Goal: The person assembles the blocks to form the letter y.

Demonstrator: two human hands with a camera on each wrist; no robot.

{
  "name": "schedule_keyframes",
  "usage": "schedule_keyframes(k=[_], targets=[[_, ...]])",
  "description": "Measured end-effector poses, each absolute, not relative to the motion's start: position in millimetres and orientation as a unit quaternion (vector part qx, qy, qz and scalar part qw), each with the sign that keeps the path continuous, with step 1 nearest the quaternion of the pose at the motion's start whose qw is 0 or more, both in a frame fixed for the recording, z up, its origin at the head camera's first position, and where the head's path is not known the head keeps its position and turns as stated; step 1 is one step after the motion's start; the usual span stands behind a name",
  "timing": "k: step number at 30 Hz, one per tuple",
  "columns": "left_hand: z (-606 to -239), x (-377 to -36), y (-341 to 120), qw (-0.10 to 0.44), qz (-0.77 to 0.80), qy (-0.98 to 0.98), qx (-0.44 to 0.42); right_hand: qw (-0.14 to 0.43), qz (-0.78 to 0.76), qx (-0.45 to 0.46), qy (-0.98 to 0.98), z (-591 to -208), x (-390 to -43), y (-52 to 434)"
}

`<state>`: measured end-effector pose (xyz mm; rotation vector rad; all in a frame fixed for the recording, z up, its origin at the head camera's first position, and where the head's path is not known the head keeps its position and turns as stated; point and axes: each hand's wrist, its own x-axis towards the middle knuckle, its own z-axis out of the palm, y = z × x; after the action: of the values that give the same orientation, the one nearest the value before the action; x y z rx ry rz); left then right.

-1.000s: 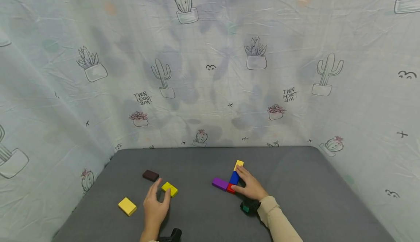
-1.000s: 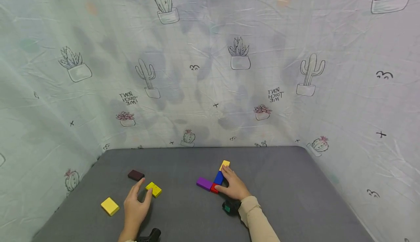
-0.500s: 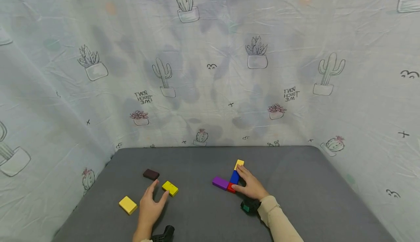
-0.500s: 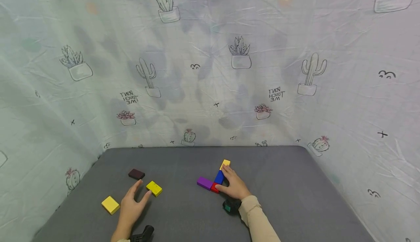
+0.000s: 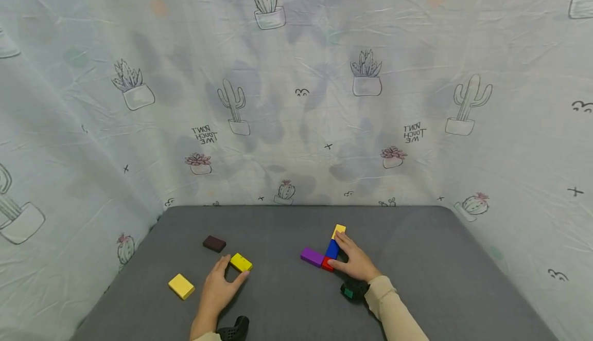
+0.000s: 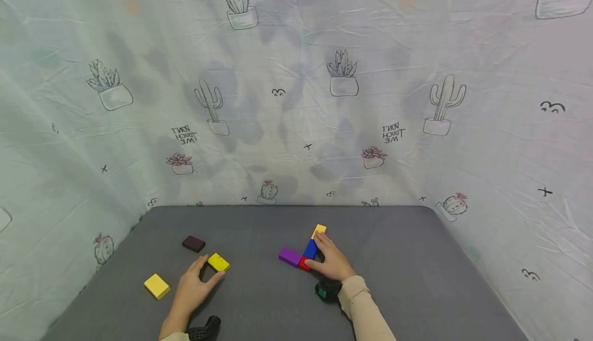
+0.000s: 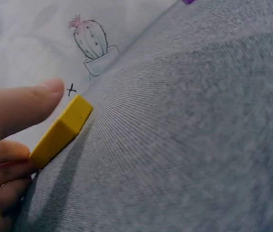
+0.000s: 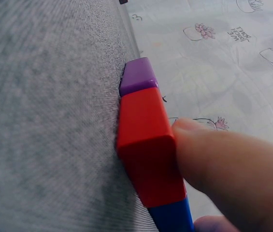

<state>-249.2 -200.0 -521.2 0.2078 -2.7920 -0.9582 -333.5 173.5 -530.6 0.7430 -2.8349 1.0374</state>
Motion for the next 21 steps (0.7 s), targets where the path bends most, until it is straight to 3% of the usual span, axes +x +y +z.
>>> schedule_keyframes(k=[21], targets=[[-523.1, -253.6, -198.9, 0.095, -0.315, -0.942, 0.069, 0.018, 0.336, 0.242, -0.91, -529.7, -332.3, 174.6]])
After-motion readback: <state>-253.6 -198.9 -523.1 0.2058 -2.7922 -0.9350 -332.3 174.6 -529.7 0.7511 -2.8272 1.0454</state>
